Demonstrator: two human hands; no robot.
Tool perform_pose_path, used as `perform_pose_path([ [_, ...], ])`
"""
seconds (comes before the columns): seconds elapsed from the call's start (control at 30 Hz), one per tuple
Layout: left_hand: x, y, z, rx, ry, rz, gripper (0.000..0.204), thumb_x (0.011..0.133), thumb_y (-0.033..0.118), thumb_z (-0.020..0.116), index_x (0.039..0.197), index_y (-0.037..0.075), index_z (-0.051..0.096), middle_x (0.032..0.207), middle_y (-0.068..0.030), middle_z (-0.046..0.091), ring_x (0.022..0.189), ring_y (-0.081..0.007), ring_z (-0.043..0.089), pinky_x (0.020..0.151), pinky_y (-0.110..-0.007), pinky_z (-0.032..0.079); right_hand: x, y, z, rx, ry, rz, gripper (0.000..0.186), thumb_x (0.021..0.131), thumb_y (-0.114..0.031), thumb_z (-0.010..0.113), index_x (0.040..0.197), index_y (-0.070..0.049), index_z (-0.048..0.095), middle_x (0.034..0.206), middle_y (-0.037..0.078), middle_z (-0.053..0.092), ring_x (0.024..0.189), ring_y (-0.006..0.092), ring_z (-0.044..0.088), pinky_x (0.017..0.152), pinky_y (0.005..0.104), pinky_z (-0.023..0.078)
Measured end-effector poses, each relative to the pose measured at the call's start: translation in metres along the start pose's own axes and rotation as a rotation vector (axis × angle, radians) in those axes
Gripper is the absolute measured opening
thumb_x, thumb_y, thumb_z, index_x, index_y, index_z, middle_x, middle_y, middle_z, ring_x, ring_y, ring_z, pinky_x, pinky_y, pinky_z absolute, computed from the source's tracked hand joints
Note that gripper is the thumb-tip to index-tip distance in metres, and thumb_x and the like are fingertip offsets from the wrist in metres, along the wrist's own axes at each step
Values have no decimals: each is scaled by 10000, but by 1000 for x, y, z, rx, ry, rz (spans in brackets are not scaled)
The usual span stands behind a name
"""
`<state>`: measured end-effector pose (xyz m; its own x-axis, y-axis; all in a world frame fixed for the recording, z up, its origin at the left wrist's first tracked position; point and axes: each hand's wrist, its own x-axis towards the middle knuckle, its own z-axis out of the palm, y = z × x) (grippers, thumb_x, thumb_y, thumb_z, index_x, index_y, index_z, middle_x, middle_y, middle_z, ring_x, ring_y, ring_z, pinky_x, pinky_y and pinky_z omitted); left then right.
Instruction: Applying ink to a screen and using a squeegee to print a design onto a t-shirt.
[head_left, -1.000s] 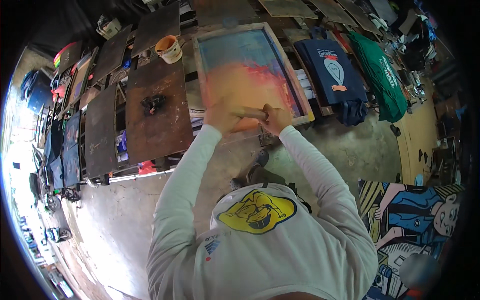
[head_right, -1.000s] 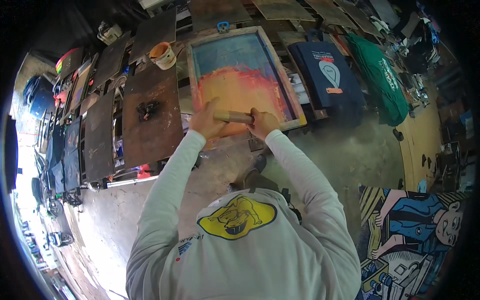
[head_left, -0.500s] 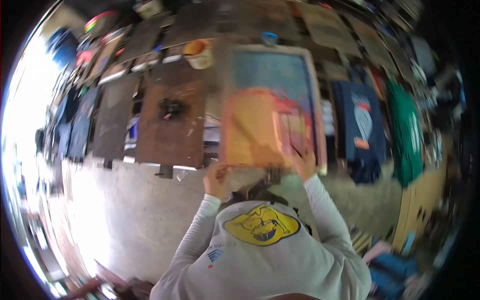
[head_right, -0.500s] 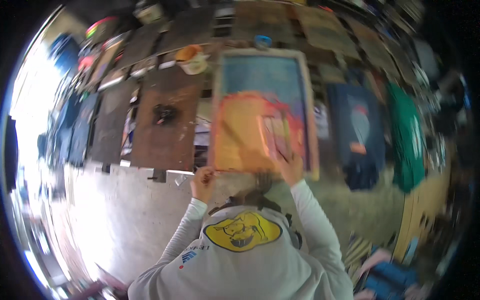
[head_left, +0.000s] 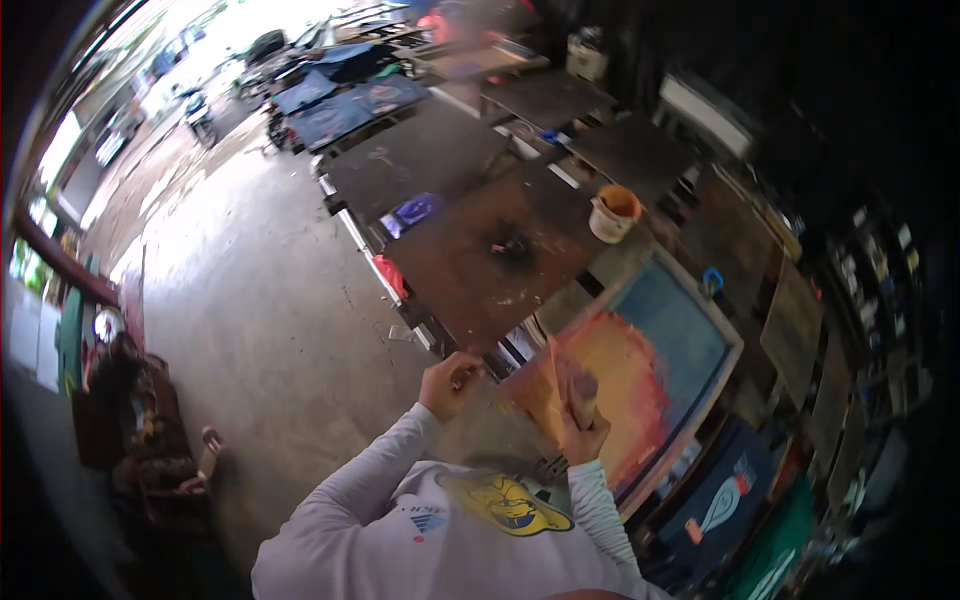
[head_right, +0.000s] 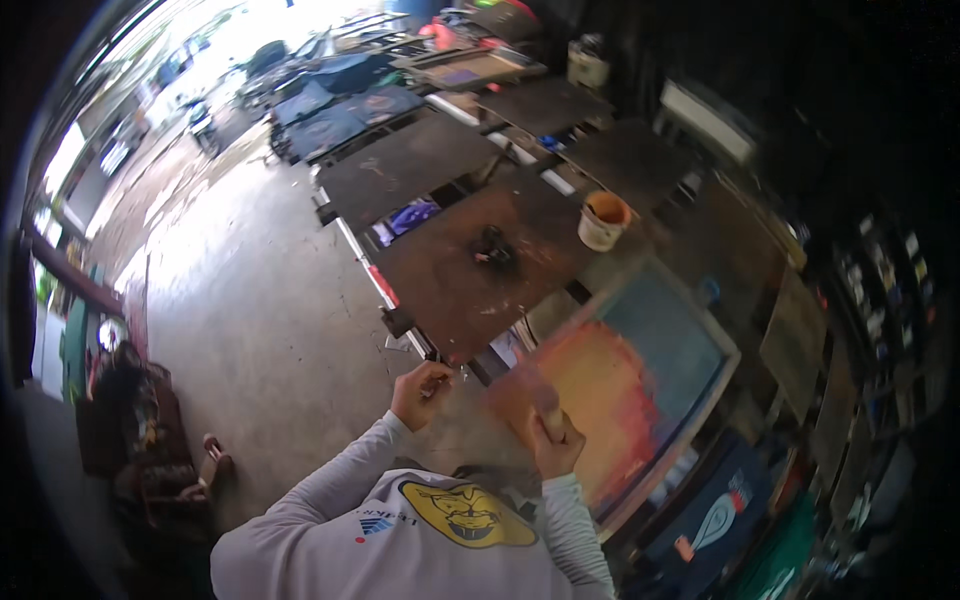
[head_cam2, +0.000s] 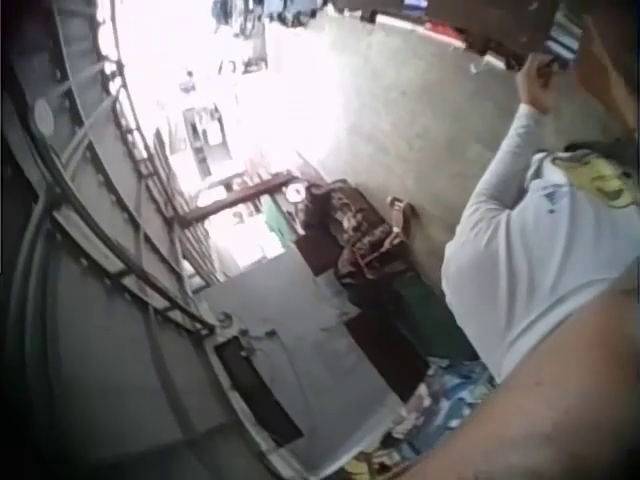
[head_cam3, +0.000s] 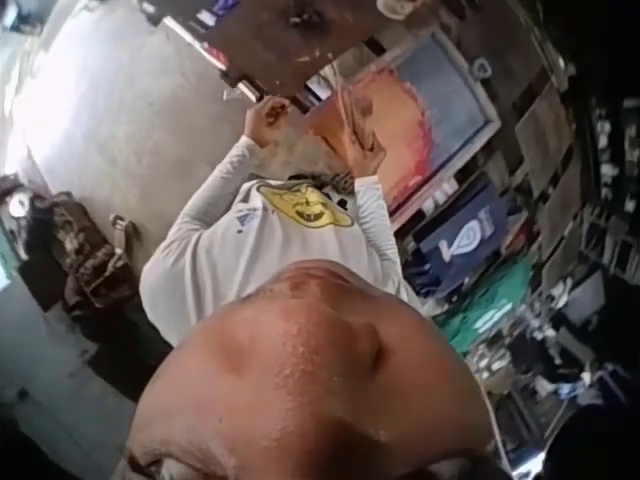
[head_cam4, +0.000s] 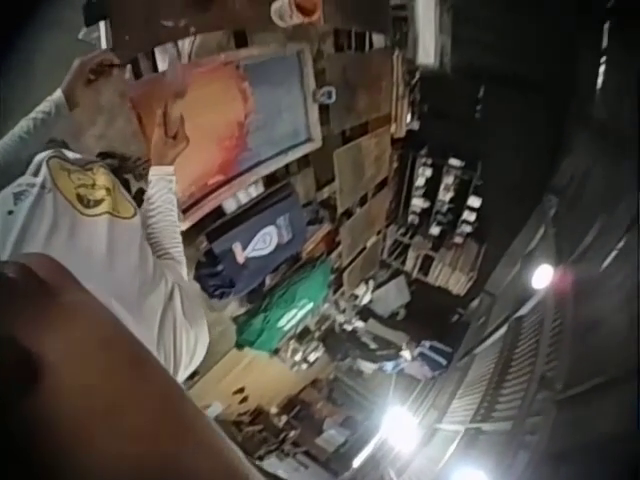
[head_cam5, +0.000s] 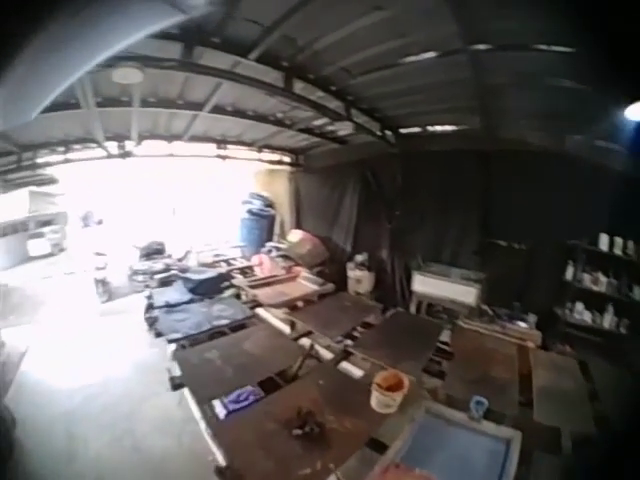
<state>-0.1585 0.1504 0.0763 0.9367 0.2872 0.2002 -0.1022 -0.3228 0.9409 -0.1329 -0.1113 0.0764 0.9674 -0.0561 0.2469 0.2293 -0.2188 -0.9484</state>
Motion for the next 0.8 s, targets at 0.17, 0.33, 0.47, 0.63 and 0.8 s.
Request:
perform_pose_path([
  [0.17, -42, -10, -64, -49, 164, -43, 133, 860, 57, 702, 985, 49, 657, 779, -50, 681, 616, -78, 590, 606, -243, 488, -29, 4, 35, -8, -235, 155, 260, 807, -123, 793, 977, 47, 693, 880, 62, 719, 829, 108, 652, 772, 290, 536],
  [0.33, -84, -28, -128, 4, 281, -78, 131, 858, 60, 709, 979, 47, 660, 777, -54, 684, 628, -83, 608, 606, -236, 490, -75, 3, 88, 63, -128, -50, 269, 822, -124, 797, 982, 37, 654, 840, 24, 658, 739, 108, 627, 691, 282, 531],
  [0.47, -117, -30, -185, 15, 310, -48, 141, 858, 70, 711, 991, 56, 666, 813, -78, 703, 659, -101, 645, 634, -253, 516, -116, -13, 131, 164, -286, 200, 165, 870, -121, 760, 964, -39, 651, 753, 18, 651, 615, 105, 598, 550, 240, 464],
  [0.63, -168, -46, -264, 33, 404, -31, 136, 857, 61, 718, 984, 47, 671, 774, -29, 673, 617, -74, 576, 605, -236, 496, -180, -77, 192, 327, -551, 332, 223, 893, -183, 745, 1019, -29, 643, 768, 30, 645, 589, 121, 580, 524, 246, 433],
  [0.8, -240, -94, -331, -353, 349, -426, 342, 970, 366, 619, 1117, 60, 662, 998, -72, 722, 914, -157, 672, 822, -293, 517, -226, -124, 248, 517, -806, 561, 276, 927, -104, 675, 1172, -21, 582, 892, 41, 641, 580, 144, 571, 525, 258, 466],
])
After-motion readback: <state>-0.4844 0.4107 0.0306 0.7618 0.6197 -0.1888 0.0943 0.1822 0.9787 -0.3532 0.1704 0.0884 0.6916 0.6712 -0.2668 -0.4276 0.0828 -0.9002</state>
